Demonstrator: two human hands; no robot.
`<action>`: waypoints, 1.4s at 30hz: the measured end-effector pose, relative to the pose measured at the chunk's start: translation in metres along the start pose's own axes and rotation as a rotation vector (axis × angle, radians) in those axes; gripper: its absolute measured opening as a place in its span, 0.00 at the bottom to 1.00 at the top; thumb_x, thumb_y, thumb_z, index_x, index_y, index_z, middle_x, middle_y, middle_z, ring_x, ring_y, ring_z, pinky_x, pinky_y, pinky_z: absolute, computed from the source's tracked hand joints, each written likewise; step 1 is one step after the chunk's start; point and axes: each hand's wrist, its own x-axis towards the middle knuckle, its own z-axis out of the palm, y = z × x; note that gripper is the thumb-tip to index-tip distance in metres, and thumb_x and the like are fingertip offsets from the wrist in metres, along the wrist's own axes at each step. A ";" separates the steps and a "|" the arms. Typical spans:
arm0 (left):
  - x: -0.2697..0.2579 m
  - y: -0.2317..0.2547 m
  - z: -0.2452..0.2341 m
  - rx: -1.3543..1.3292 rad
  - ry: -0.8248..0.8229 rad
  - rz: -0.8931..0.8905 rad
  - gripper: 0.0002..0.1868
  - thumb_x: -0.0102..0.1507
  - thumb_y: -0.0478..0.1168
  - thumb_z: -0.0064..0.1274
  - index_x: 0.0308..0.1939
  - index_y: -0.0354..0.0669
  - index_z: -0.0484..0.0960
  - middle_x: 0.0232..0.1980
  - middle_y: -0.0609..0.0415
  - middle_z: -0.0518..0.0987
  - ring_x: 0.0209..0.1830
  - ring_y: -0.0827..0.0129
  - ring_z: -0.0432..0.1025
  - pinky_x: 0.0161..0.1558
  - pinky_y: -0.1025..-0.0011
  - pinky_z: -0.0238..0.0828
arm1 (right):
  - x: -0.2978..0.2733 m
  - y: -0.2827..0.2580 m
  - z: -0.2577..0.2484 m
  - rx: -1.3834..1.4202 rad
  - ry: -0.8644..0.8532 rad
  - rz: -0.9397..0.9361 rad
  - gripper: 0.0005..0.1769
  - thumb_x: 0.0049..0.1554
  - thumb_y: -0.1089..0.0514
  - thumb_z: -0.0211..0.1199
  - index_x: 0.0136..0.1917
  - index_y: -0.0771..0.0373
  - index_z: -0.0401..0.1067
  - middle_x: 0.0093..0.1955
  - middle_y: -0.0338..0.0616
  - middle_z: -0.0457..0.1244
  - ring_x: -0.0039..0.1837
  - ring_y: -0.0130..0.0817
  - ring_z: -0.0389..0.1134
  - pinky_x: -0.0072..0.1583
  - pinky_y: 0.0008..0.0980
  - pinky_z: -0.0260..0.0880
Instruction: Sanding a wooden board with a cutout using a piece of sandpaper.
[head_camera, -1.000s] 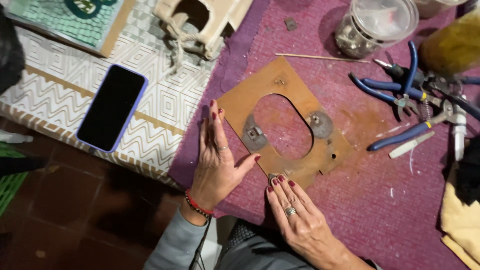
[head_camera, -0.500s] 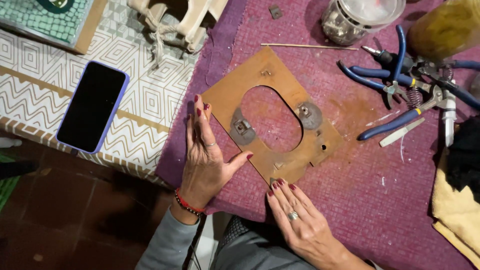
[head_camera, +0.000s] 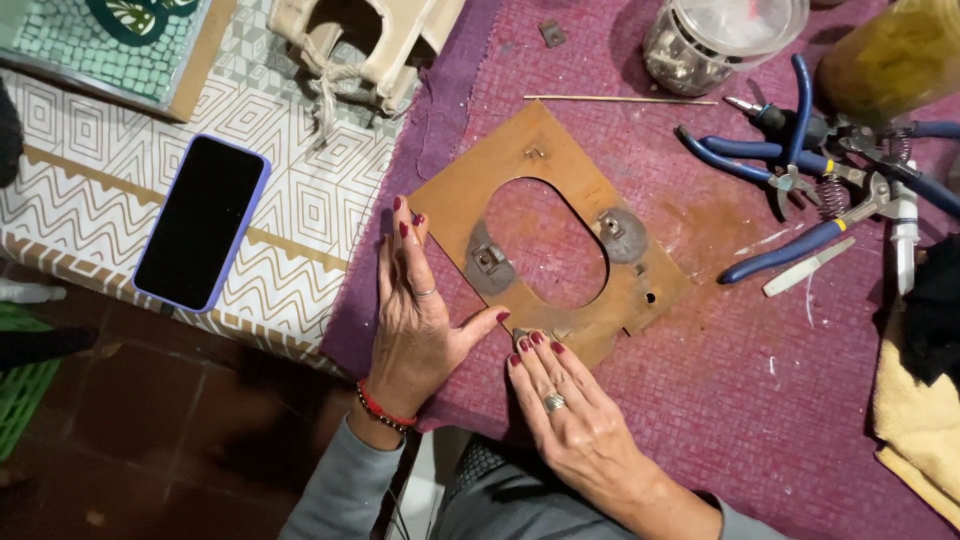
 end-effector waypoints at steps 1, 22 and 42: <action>0.000 0.001 -0.001 0.001 -0.001 0.004 0.73 0.54 0.50 0.78 0.78 0.27 0.32 0.81 0.20 0.45 0.80 0.34 0.60 0.82 0.47 0.50 | -0.003 0.000 -0.002 0.000 0.003 0.003 0.26 0.58 0.60 0.53 0.66 0.77 0.66 0.70 0.64 0.62 0.74 0.52 0.63 0.74 0.46 0.59; -0.035 0.017 -0.024 -0.110 -0.386 0.507 0.26 0.64 0.48 0.60 0.62 0.38 0.78 0.68 0.48 0.75 0.73 0.55 0.64 0.75 0.42 0.46 | -0.037 0.052 0.004 0.107 0.103 0.216 0.23 0.58 0.58 0.56 0.66 0.60 0.72 0.69 0.46 0.66 0.72 0.39 0.66 0.75 0.44 0.62; -0.041 0.002 -0.018 -0.154 -0.452 0.628 0.34 0.66 0.58 0.48 0.65 0.32 0.75 0.70 0.39 0.73 0.71 0.48 0.67 0.72 0.51 0.58 | 0.018 0.076 -0.013 0.186 -0.081 -0.206 0.26 0.58 0.55 0.53 0.66 0.70 0.68 0.73 0.54 0.61 0.75 0.45 0.62 0.74 0.44 0.59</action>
